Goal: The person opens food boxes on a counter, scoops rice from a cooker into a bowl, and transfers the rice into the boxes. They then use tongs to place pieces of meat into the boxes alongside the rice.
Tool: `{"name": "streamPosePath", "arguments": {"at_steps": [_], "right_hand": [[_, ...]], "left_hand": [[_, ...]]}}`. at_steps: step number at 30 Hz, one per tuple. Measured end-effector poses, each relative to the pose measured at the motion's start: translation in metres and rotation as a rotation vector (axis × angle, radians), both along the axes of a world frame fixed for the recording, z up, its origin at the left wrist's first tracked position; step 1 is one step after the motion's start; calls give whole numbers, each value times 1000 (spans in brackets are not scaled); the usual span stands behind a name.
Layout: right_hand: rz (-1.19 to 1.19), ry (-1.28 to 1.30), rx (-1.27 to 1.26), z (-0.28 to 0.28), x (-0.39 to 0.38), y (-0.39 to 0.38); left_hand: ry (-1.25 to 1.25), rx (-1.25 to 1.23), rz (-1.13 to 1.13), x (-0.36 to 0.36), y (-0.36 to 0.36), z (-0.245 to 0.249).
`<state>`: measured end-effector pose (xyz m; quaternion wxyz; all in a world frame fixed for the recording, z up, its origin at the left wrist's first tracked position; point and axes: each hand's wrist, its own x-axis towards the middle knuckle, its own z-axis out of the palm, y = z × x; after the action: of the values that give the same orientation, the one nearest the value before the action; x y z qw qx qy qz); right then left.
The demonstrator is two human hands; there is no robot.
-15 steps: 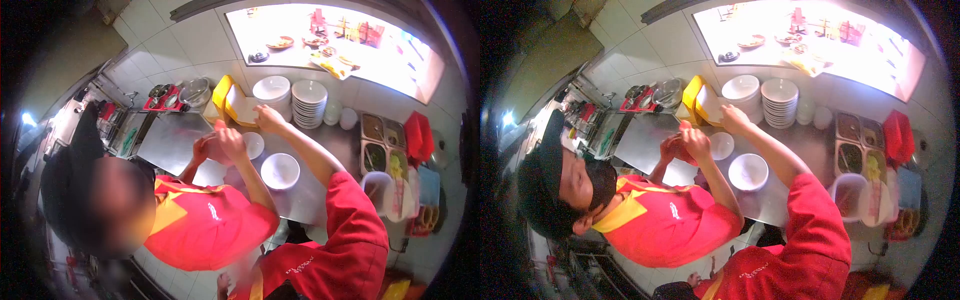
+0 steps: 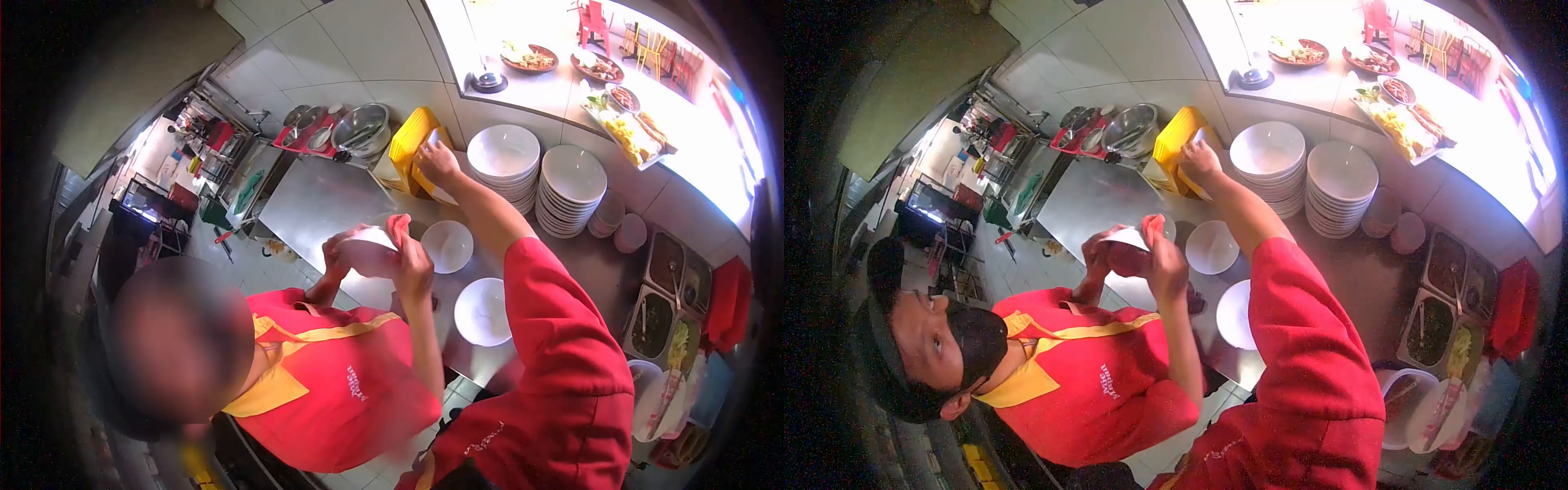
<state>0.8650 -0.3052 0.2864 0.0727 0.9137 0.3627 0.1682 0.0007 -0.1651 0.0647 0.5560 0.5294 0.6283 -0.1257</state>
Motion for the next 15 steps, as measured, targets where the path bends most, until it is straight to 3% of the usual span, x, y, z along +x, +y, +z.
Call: {"name": "streamPosePath", "arguments": {"at_steps": [2,5,9,12,15], "right_hand": [[52,-76,-69,-1,-2,-4],[73,-318,97,-2,-3,-10],[98,-105,10,2,0,-22],[96,-322,154,16,-1,-28],[77,-300,176,43,-2,-31]], "left_hand": [[-15,-4,-17,13,-3,-3],[-25,-11,-33,24,-7,-7],[-57,-6,-69,31,-10,-15],[-118,-3,-99,24,-14,-29],[-119,3,-87,-9,-24,-33]]}}
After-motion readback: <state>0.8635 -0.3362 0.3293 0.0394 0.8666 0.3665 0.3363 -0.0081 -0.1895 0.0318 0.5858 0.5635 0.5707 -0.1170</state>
